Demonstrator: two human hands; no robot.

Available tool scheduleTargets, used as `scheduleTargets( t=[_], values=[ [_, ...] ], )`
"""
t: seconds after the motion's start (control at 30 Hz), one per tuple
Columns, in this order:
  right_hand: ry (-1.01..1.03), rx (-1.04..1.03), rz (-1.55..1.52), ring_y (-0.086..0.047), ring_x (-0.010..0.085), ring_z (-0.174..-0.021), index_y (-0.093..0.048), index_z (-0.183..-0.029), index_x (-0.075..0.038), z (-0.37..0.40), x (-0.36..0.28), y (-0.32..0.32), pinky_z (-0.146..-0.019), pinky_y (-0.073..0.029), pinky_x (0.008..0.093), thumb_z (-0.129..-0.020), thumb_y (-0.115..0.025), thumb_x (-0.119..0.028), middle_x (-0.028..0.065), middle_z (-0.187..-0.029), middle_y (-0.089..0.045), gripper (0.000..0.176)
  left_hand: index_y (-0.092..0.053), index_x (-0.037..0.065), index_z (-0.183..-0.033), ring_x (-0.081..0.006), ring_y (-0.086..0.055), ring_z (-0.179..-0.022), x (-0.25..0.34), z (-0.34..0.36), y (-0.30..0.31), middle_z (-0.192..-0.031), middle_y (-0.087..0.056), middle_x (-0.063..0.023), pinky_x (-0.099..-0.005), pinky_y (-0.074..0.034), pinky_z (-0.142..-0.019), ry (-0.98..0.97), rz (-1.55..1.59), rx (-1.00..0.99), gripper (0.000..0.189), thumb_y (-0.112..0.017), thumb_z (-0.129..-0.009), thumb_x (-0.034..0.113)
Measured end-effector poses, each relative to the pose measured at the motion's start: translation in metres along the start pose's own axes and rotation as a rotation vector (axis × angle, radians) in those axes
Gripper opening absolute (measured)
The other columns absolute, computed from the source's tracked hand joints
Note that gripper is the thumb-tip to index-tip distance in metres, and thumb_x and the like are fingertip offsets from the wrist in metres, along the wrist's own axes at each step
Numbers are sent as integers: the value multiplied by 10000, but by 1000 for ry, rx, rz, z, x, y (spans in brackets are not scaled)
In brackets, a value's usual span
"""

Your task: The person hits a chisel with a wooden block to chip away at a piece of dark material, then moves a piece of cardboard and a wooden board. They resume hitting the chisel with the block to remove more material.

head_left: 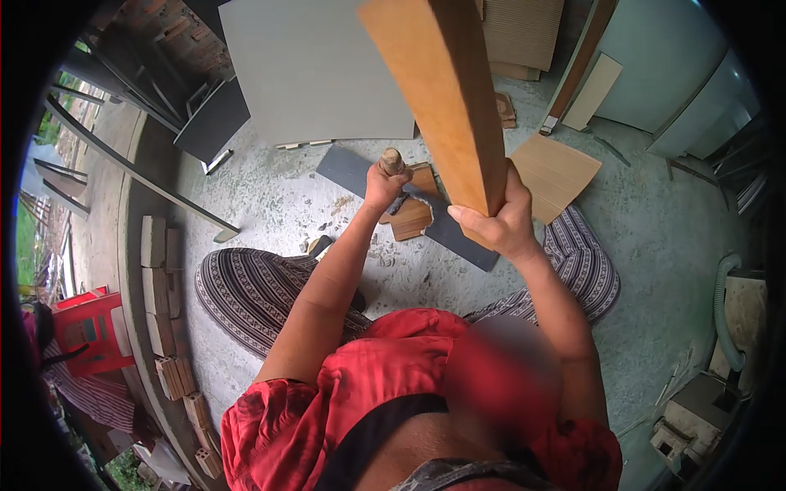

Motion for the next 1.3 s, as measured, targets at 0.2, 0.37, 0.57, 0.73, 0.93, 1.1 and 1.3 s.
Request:
scheduleTargets(
  t=[0.2, 0.37, 0.57, 0.73, 0.93, 1.1, 1.3],
  values=[
    [-360, -285, 510, -645, 331, -780, -524, -980, 4, 14, 100, -12, -692, -497, 368, -580, -731, -221, 179, -792, -646, 504, -569, 37, -759, -84, -544, -634, 23, 5, 0, -709, -601, 1, -252, -475, -616, -12, -26, 60, 131, -687, -702, 28],
    [-410, -194, 127, -647, 216, -782, -546, -965, 8, 13, 79, -4, -716, -492, 310, -576, -745, -179, 145, -843, -650, 475, -585, 22, -718, -83, -529, -623, 15, 9, 7, -694, -588, 17, -255, -447, -579, 63, -72, 26, 97, -682, -724, 18],
    [-342, -158, -162, -618, 164, -804, -515, -987, 17, 6, 55, -13, -727, -492, 296, -621, -728, -101, 104, -903, -630, 439, -559, 35, -736, -79, -531, -647, 12, 19, 15, -699, -600, 5, -261, -467, -619, 55, -125, 47, 175, -727, -693, 61],
    [-72, -77, -39, -621, 186, -809, -488, -1003, 12, 0, 3, -11, -721, -492, 305, -653, -736, -148, 120, -911, -624, 458, -561, 22, -766, -83, -525, -654, 7, 20, 10, -719, -604, 5, -267, -469, -642, 53, -131, 37, 190, -730, -692, 71],
    [-302, -273, 670, -627, 358, -793, -492, -933, -27, 20, 64, -28, -707, -484, 418, -566, -742, -187, 220, -804, -621, 472, -601, 2, -860, -92, -588, -736, 5, 18, 7, -804, -661, -29, -270, -488, -705, 28, -102, 22, 192, -706, -702, 28],
    [-380, -287, 497, -639, 305, -770, -503, -898, -12, 11, 41, -19, -706, -489, 379, -580, -740, -187, 189, -816, -631, 433, -621, 2, -900, -99, -622, -825, 10, 21, 3, -869, -688, -55, -267, -496, -750, 50, -49, 4, 201, -687, -710, -9],
    [66, 33, -1, -616, 158, -749, -505, -943, 1, 7, -5, -16, -700, -489, 291, -653, -727, -141, 100, -828, -623, 392, -631, 8, -908, -88, -620, -804, -8, 15, 8, -858, -691, -52, -268, -490, -718, 7, -173, 20, 221, -710, -703, 33]
  ],
)
Point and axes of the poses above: each hand's wrist, its own z-axis away from the middle knuckle, its own y-axis out of the back of the hand, x = y × z, the point moved 7 cm from there along -z, towards the middle knuckle
